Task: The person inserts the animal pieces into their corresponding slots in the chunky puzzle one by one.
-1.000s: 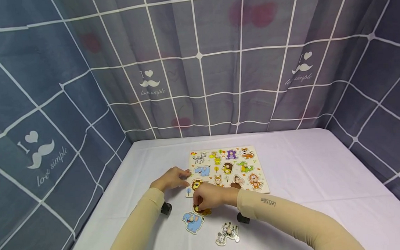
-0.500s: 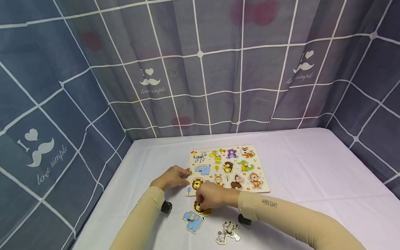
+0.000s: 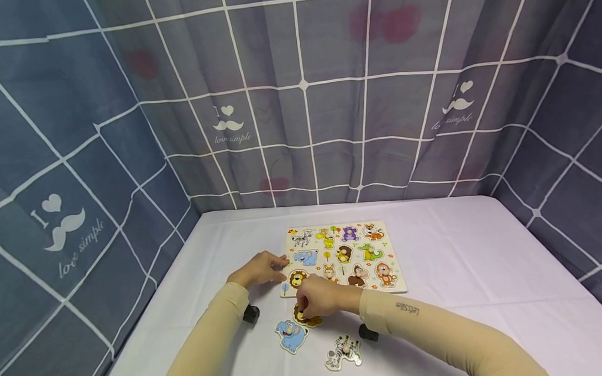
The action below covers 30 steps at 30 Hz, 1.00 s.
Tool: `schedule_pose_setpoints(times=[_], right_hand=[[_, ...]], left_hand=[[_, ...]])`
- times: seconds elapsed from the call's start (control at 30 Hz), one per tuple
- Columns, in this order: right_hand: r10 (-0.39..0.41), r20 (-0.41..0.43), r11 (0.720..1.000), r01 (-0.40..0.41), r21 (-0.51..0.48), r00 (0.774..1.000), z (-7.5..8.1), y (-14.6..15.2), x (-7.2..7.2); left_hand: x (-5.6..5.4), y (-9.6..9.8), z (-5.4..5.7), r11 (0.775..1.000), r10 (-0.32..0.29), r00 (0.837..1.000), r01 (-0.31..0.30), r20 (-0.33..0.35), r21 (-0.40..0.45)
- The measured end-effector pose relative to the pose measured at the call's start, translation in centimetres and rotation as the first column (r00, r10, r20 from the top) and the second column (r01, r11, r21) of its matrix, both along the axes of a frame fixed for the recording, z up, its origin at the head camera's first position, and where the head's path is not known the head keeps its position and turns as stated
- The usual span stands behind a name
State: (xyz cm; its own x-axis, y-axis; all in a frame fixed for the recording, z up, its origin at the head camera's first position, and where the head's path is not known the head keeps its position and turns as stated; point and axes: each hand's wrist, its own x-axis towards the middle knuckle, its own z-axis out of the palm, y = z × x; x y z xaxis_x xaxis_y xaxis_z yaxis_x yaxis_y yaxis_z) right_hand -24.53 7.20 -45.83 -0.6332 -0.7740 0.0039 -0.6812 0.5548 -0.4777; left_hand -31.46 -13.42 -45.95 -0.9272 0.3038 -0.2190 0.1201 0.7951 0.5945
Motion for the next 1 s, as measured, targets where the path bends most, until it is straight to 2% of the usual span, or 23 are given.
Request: schedule_pose_setpoints(times=[0.27,0.5,0.73,1.0], right_hand=[[-0.025,0.072,0.999,0.027,-0.021,0.997,0.0,0.5,-0.2],[-0.043,0.082,0.993,0.052,-0.102,0.996,0.5,0.8,-1.1],[-0.073,0.159,0.983,0.098,-0.157,0.985,1.0,1.4,-1.9],[-0.1,0.131,0.98,0.121,-0.158,0.986,0.8,1.5,-2.9]], left_hand=[[0.2,0.1,0.2,1.0,0.001,1.0,-0.001,0.003,0.007],[0.2,0.0,0.1,0.999,-0.032,0.999,0.032,-0.011,-0.003],[0.0,0.0,-0.2,1.0,-0.03,1.0,0.03,0.007,-0.006],[-0.2,-0.1,-0.2,0.998,-0.05,0.999,0.05,-0.008,-0.029]])
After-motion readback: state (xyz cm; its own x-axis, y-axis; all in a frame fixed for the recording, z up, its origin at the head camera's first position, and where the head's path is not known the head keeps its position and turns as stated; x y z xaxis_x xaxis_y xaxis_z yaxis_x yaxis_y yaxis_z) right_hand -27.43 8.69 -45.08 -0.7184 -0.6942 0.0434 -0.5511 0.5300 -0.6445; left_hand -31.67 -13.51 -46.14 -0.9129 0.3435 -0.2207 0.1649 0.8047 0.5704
